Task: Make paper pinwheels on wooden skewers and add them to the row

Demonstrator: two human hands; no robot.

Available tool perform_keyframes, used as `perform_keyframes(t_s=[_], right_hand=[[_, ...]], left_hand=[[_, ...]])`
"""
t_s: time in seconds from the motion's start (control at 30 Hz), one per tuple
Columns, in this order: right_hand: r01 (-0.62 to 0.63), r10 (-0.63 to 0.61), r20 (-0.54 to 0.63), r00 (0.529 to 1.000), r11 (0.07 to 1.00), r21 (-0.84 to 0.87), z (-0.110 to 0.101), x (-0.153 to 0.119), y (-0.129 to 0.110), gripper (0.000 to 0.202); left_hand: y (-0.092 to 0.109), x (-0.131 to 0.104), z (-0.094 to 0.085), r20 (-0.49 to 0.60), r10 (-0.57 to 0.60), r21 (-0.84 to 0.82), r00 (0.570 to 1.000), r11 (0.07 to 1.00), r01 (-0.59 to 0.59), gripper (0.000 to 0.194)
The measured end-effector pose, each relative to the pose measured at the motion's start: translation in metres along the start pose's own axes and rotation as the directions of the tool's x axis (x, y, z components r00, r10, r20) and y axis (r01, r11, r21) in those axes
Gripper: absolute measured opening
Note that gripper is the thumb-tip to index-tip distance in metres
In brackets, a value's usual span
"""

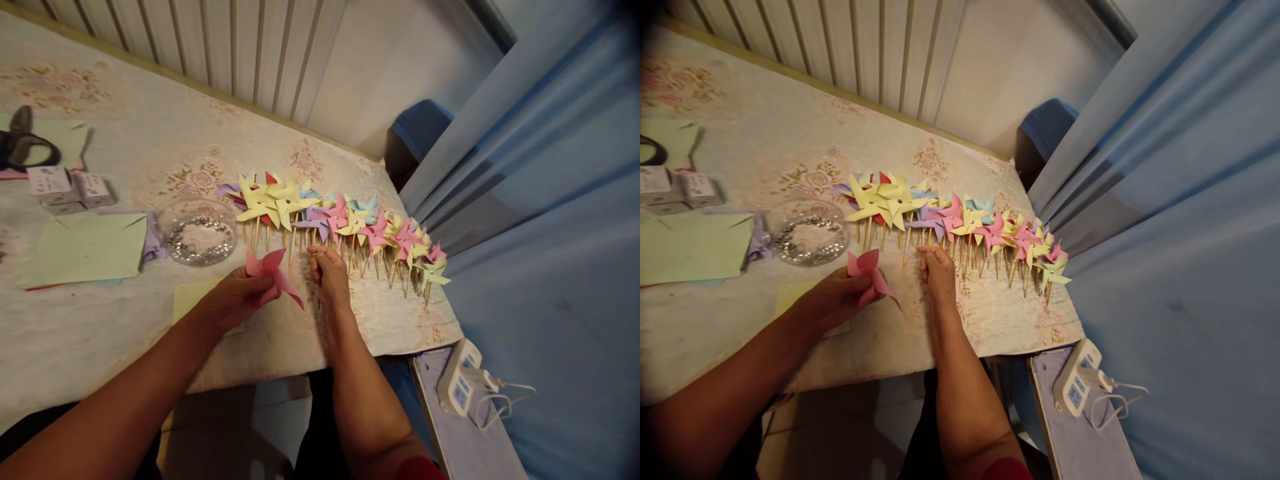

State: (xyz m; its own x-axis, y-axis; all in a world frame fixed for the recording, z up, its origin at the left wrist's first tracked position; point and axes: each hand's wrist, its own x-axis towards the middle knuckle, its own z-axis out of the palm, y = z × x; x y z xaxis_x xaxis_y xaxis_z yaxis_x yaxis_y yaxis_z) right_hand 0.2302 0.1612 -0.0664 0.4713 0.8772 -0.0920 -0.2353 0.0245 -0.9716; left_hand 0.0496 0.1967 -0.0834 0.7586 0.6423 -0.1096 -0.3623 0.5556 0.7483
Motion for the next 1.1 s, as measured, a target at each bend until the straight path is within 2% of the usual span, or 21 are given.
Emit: perform_keyframes(t_s=[0.3, 0.63, 0.87, 1.1], right_hand=[[0.003, -0.004, -0.016, 1.0, 1.0, -0.013, 0.002, 0.0, 0.002, 0.032], [0.013, -0.014, -0.018, 1.0, 0.999, -0.053, 0.001, -0.001, 0.006, 0.016], [0.028, -0.024, 0.049, 0.999, 0.994, -0.102, 0.004, -0.003, 0.011, 0.032], [-0.093, 0.093, -0.006, 0.996, 0.994, 0.065, 0.02, -0.023, 0.003, 0.013]], left_hand=[[0.0, 0.001, -0.001, 0.007, 0.013, -0.018, 1.0, 1.0, -0.013, 0.023], [0.001, 0.001, 0.001, 0.007, -0.011, 0.022, 1.0, 1.0, 0.01, 0.027], [0.001, 0.002, 0.003, -0.002, 0.022, 0.036, 1.0, 0.999, -0.021, 0.028], [0.002, 0.002, 0.003, -0.01, 0.082, -0.035, 0.997, 0.996, -0.083, 0.028]])
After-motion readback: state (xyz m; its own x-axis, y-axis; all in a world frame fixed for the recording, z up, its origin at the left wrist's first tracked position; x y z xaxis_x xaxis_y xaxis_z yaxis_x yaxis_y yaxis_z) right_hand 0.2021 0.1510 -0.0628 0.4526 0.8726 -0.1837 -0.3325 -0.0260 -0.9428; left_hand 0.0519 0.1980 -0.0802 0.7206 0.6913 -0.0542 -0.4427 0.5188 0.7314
